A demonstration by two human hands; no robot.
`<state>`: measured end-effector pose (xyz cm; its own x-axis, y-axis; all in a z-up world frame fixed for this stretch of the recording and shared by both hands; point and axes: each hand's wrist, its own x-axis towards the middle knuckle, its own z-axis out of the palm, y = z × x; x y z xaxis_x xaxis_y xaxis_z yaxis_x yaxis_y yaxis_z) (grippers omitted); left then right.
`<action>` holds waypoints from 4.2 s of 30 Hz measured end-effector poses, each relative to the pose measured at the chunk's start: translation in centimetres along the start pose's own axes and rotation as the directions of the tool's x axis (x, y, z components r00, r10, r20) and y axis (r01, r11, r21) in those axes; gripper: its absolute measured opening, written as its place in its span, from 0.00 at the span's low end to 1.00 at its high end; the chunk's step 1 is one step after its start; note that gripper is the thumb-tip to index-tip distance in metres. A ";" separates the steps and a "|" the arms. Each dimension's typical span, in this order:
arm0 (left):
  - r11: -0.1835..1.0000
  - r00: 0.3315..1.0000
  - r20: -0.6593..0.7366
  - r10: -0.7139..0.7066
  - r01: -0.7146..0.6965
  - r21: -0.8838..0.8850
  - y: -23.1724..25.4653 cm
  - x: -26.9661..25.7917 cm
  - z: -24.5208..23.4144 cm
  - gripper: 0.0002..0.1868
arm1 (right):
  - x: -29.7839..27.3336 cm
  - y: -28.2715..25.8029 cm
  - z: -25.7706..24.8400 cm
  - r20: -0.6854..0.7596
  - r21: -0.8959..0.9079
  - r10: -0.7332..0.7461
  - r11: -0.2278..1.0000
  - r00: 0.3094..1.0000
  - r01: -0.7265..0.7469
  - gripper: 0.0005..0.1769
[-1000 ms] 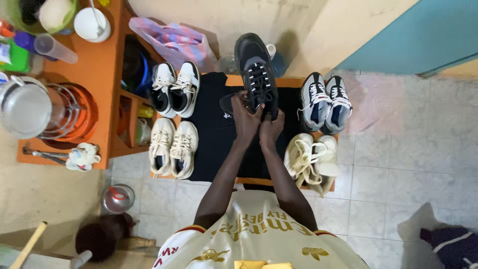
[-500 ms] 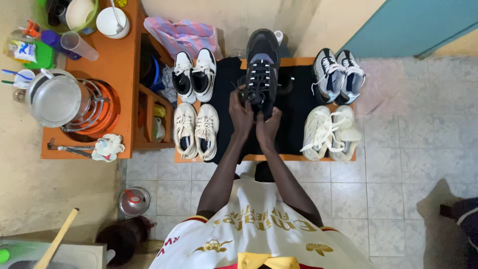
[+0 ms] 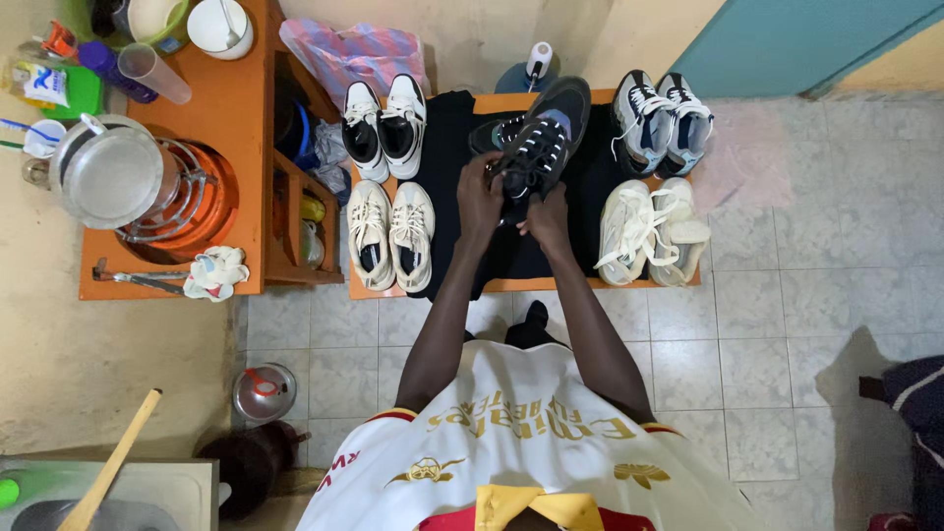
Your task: The person unlaces a black sneaker by pulling the laces out of the eyelets, then re-laces it by threading the laces back through the eyelets and tying a knot. The person then picks up a white sneaker and begins to unlace it.
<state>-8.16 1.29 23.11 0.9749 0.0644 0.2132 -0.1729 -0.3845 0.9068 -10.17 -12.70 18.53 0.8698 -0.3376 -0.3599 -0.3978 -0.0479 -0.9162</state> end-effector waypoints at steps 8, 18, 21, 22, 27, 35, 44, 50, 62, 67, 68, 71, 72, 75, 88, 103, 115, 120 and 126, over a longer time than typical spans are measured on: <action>0.989 0.993 -0.098 -0.071 0.057 -0.137 1.3 -0.9 3.4 0.12 | 4.0 3.5 1.3 -0.211 -0.154 -0.301 0.950 0.930 0.272 0.25; 0.465 0.871 0.262 -0.416 0.451 -0.762 -5.0 2.7 7.3 0.11 | 4.6 3.0 2.3 -0.207 -0.133 -0.387 0.921 0.898 0.366 0.37; 0.222 0.904 0.266 -0.335 0.350 -0.910 -5.9 2.5 8.3 0.11 | 3.5 2.5 2.4 -0.188 -0.089 -0.411 0.912 0.892 0.402 0.37; 0.175 0.902 0.280 -0.330 0.350 -0.920 -6.0 2.5 8.3 0.08 | 3.1 2.1 2.6 -0.184 -0.051 -0.426 0.904 0.886 0.424 0.36; 0.121 0.845 0.367 -0.388 0.442 -0.889 -5.4 3.0 8.0 0.07 | 2.0 0.2 2.1 -0.170 0.009 -0.499 0.861 0.850 0.508 0.40; 0.088 0.856 0.319 -0.407 0.384 -0.919 -6.4 3.9 8.4 0.03 | 1.4 0.6 -1.4 0.142 -0.179 -0.424 0.878 0.895 0.444 0.52; 0.108 0.887 0.301 -0.349 0.358 -0.928 -5.5 3.6 7.1 0.05 | -3.4 -6.1 -5.4 0.043 -0.287 -0.684 0.690 0.728 0.665 0.19; 0.111 0.886 0.311 -0.345 0.367 -0.924 -3.4 3.2 6.3 0.10 | -4.4 -9.4 -4.3 0.132 -0.382 -0.774 0.537 0.619 0.753 0.17; 0.104 0.877 0.303 -0.372 0.364 -0.926 -3.6 3.2 6.0 0.13 | -2.6 -8.2 -4.3 -0.006 -0.140 -0.721 0.686 0.693 0.713 0.04; 0.141 0.894 0.290 -0.342 0.354 -0.924 -2.9 3.0 5.2 0.17 | -0.4 -8.5 -6.4 -0.087 0.324 -0.634 0.711 0.768 0.624 0.07; 0.153 0.894 0.288 -0.344 0.356 -0.922 -2.8 3.0 5.0 0.18 | 0.0 -8.7 -7.2 -0.104 0.396 -0.598 0.708 0.795 0.584 0.08; 0.174 0.887 0.292 -0.357 0.370 -0.912 -2.5 2.7 4.4 0.19 | 0.9 -9.2 -9.4 -0.163 0.474 -0.592 0.654 0.789 0.589 0.08; 0.179 0.884 0.295 -0.361 0.376 -0.909 -2.5 2.6 4.4 0.19 | 1.1 -9.4 -9.6 -0.136 0.441 -0.582 0.689 0.802 0.575 0.09; 0.172 0.858 0.312 -0.409 0.409 -0.896 -2.5 2.6 4.6 0.20 | 0.9 -9.9 -9.6 -0.032 0.316 -0.506 0.813 0.862 0.489 0.10; 0.192 0.880 0.288 -0.376 0.379 -0.905 -2.5 2.2 5.1 0.20 | -3.7 -12.1 -5.3 0.110 -0.586 -0.782 0.447 0.613 0.676 0.32; 0.213 0.899 0.240 -0.366 0.332 -0.919 -3.1 2.6 5.0 0.17 | -1.7 -8.6 -2.2 0.182 -0.405 -0.762 0.518 0.622 0.753 0.13; 0.261 0.906 0.216 -0.365 0.323 -0.910 -3.8 2.9 5.1 0.17 | -2.8 -11.6 -2.1 0.380 -0.208 -0.457 0.805 0.804 0.556 0.13; 0.254 0.923 0.189 -0.336 0.282 -0.925 -3.5 3.2 4.9 0.18 | -1.9 -11.4 -3.3 0.524 -0.284 -0.266 0.841 0.809 0.460 0.23; 0.251 0.930 0.190 -0.313 0.274 -0.928 -2.8 3.4 4.7 0.19 | 0.0 -11.1 -7.0 0.630 0.535 -0.548 0.820 0.551 0.203 0.30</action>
<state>-3.71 -1.70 19.56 0.9879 0.0052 -0.1548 0.0936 0.7762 0.6235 -7.79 -18.73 29.88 0.8811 0.4320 0.1926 0.0070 0.3952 -0.9186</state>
